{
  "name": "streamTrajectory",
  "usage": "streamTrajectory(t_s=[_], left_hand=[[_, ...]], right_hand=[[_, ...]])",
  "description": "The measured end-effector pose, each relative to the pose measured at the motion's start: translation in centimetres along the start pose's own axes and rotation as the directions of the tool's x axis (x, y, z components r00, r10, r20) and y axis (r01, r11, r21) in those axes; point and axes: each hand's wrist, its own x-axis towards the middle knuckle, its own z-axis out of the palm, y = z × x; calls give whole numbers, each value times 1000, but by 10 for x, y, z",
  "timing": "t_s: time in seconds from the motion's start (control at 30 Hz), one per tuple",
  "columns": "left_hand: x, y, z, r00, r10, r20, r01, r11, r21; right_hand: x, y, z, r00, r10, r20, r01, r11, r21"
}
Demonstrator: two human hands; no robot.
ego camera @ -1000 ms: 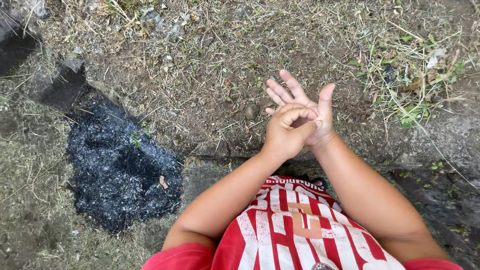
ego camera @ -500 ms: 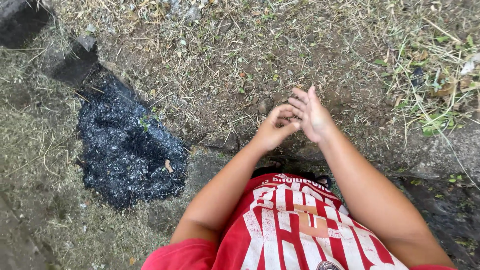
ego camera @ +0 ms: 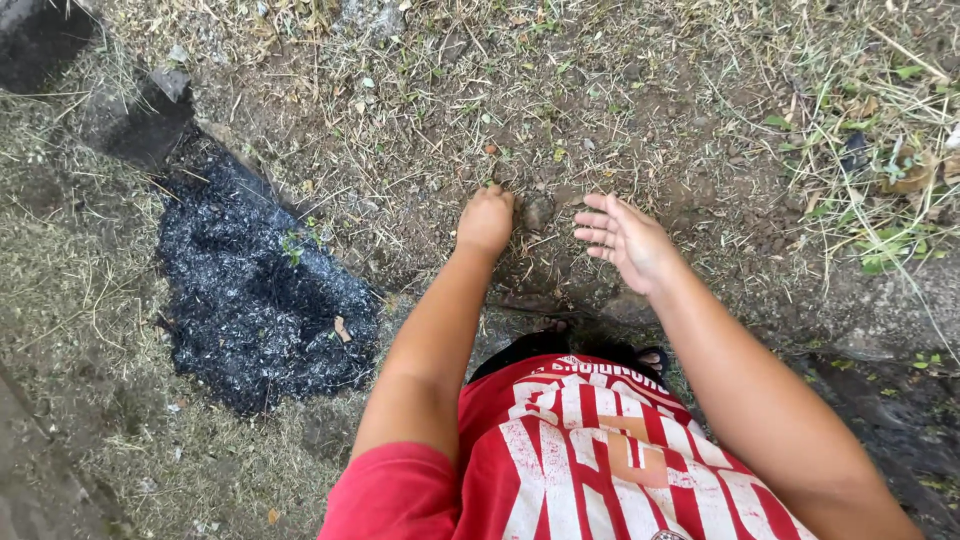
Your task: Clearing dry grass and weeds from a patch of ground by hand.
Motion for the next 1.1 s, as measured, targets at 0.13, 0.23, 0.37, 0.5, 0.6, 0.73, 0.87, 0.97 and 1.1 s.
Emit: streamTrajectory(t_s=[0.13, 0.23, 0.37, 0.5, 0.6, 0.73, 0.87, 0.97, 1.1], left_hand=[[18, 8, -24, 979, -42, -197, 2, 981, -196], [54, 21, -44, 962, -44, -270, -72, 912, -403], [104, 42, -52, 936, -268, -228, 65, 769, -636], [108, 65, -84, 936, -348, -52, 271, 808, -523], [127, 56, -48, 931, -347, -112, 254, 838, -482], [135, 50, -27, 935, -340, -98, 252, 835, -490], [122, 47, -12, 985, -117, -125, 36, 853, -520], [107, 41, -22, 966, -204, -161, 59, 776, -628], [91, 40, -57, 902, -426, 69, 349, 628, -695]], right_hand=[[2, 7, -16, 1000, -17, 16, 16, 999, 49], [0, 9, -18, 999, -43, 19, 41, 994, 104], [-10, 4, -24, 999, -43, -8, 44, 995, 95], [-19, 10, -44, 998, -51, -41, 57, 989, 137], [-20, 14, -58, 997, -52, -64, 62, 983, 174], [-25, 15, -64, 996, -62, -70, 75, 977, 198], [-22, 16, -60, 996, -66, -53, 75, 977, 198], [-18, 12, -54, 997, -72, -38, 78, 976, 201], [-17, 7, -51, 997, -68, -38, 74, 981, 178]])
